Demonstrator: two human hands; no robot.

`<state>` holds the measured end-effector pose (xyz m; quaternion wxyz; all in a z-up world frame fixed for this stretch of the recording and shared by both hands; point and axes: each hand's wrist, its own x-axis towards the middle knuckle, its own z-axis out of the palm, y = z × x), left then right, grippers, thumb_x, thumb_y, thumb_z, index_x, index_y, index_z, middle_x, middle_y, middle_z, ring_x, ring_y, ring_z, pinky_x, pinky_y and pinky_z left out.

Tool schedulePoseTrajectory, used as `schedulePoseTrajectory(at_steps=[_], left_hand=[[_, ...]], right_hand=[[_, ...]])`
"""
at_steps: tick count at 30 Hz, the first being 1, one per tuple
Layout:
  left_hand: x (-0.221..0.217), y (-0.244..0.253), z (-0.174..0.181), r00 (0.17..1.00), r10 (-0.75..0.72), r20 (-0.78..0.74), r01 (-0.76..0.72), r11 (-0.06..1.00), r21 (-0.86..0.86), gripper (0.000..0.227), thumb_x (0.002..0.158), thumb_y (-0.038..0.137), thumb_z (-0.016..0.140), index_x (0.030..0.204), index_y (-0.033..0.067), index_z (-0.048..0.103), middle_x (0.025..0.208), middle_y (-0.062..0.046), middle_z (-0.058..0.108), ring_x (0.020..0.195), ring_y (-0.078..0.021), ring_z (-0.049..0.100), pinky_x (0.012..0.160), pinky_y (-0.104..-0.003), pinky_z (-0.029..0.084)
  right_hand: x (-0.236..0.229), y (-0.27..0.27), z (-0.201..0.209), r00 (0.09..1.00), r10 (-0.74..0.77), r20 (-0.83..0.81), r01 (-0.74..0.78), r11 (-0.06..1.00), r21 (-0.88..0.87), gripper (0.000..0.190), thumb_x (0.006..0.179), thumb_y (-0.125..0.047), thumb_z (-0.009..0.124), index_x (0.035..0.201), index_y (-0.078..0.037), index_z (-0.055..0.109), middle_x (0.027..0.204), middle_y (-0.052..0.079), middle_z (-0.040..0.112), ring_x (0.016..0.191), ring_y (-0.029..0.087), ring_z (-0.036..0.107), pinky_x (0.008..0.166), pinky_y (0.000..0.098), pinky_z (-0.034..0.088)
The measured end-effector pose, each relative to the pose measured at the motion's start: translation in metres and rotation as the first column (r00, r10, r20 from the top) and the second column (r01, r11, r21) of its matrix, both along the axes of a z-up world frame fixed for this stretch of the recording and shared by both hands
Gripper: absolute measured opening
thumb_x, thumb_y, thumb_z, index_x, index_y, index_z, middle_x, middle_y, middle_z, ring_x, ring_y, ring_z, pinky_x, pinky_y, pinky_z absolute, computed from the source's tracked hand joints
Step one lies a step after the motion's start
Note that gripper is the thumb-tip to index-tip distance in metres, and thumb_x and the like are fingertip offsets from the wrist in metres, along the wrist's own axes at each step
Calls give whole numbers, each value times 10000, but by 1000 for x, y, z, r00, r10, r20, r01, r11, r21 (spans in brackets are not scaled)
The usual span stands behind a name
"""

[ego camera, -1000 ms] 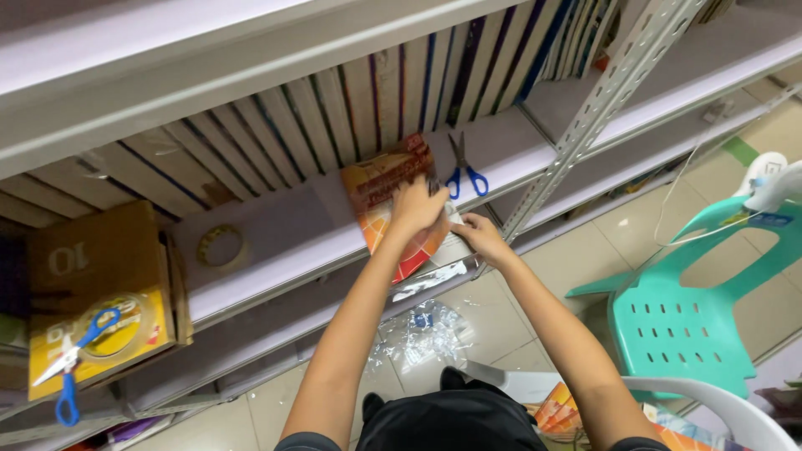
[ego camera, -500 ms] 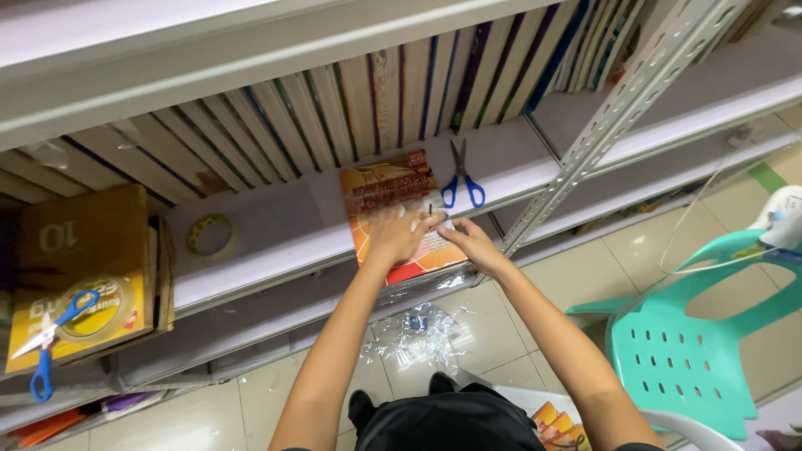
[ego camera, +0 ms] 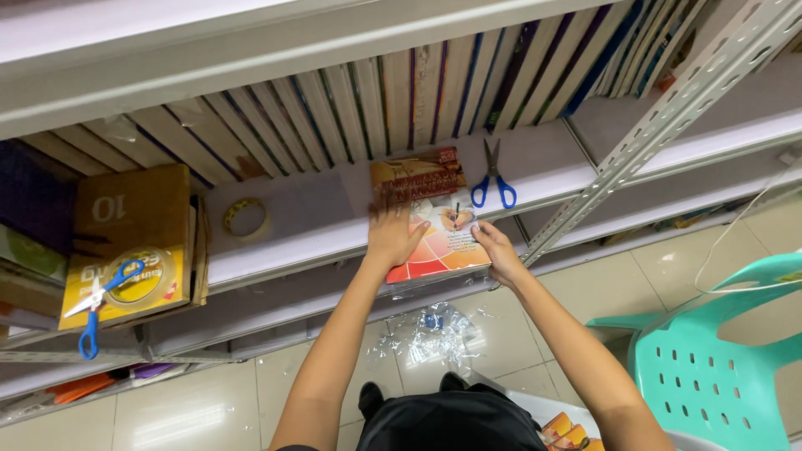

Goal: The person takes a book from a shelf, opens it, and applies clear adhesive tape to the top and bottom edges of the open pages. They smooth the tape down with their fingers, close the book, and place it back on the shelf. They repeat this process with a second book.

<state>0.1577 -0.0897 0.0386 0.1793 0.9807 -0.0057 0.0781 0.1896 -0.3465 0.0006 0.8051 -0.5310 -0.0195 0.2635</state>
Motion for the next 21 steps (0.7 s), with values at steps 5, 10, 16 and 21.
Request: schedulePoseTrajectory(at_steps=[5, 10, 16, 21], left_hand=[[13, 14, 21, 995, -48, -92, 48, 999, -8, 628, 909, 582, 546, 1202, 55, 721, 1222, -206, 694, 1148, -391, 661, 1046, -528, 473], [30, 0, 57, 995, -45, -92, 5, 919, -394, 740, 893, 688, 607, 1048, -21, 750, 978, -294, 711, 980, -433, 697, 872, -512, 547], [47, -1, 77, 832, -215, -512, -276, 640, -717, 675, 977, 553, 584, 844, -107, 633, 731, -278, 629, 633, -402, 673, 522, -464, 519], [71, 21, -2, 892, -298, -339, -219, 371, -902, 236, 906, 218, 630, 977, 2, 693, 827, -112, 701, 690, -216, 692, 586, -385, 574]], right_hand=[[-22, 12, 22, 968, -23, 249, 52, 993, -107, 339, 1053, -201, 565, 1311, 17, 593, 1076, 59, 717, 939, 84, 662, 799, 246, 541], [-49, 46, 134, 821, 163, 548, 144, 869, -474, 415, 1021, -224, 622, 1347, 32, 604, 845, 115, 673, 703, 112, 602, 644, 320, 490], [-48, 72, 166, 539, 586, 605, 242, 581, -777, 487, 1003, -355, 599, 1324, 12, 586, 768, 245, 685, 723, 393, 692, 695, 463, 524], [-52, 68, 148, 589, 539, 602, 106, 687, -719, 630, 1002, -439, 572, 1483, -39, 504, 1040, 216, 749, 927, 328, 729, 836, 401, 541]])
